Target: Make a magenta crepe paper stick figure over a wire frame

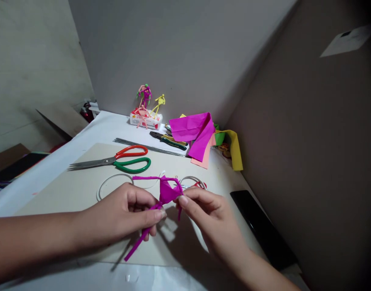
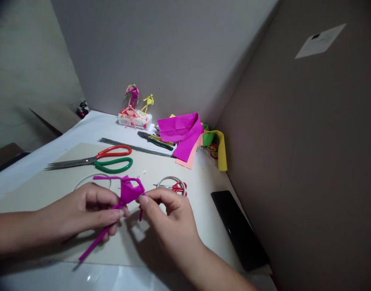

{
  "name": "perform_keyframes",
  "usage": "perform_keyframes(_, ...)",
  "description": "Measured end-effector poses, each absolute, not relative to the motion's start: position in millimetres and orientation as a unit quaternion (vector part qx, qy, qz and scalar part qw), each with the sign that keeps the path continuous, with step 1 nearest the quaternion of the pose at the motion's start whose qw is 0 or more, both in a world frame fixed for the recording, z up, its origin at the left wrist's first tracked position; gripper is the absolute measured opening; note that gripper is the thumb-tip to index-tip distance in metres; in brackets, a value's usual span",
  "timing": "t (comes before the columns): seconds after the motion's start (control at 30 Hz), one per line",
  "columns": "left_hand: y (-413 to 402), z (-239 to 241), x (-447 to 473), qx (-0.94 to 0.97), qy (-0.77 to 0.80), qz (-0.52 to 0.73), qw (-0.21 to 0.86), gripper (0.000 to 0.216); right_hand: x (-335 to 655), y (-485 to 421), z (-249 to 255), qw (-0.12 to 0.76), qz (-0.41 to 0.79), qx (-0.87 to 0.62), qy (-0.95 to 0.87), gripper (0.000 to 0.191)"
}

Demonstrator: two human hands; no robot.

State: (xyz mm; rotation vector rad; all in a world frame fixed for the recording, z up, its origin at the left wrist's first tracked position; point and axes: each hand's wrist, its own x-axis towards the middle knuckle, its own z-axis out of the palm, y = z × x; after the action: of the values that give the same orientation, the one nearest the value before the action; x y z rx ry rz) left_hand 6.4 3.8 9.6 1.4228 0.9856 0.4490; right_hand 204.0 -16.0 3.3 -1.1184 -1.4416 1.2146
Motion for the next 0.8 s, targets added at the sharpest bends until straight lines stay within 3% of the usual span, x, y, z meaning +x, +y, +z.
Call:
perform_keyframes(0.1, 4.4, 12.0, 6.7, 0.618, 0.444, 0.19, 0.621, 0.029, 203.8, -14.1, 0.0, 0.454, 0.491, -0.457, -0.586, 0.018)
perform_keyframes(0.2, 4.6, 12.0, 7.0, 0.618, 0.459, 0.19, 0.609, 0.033, 204.7, -14.0, -2.6, 0.511, 0.4, -0.46, -0.606, 0.006)
perform_keyframes(0.3, 4.0, 8.8, 8.0, 0.623, 0.457, 0.193, 0.605, 0.033, 205.2, -16.9, -0.9, 0.563, 0.258, -0.42, -0.663, 0.013)
perform_keyframes(0.43, 1.3, 2.7, 10.0, 0.647, 0.455, 0.204, 0.577, 0.034, 203.0, -20.9, 3.2, 0.528, 0.161, -0.403, -0.73, 0.018)
perform_keyframes(0.8, -0.2, -9.9, 9.1, 0.691, 0.447, 0.234, 0.517, 0.035, 198.1, -24.5, -0.1, 0.509, 0.147, -0.421, -0.737, 0.026)
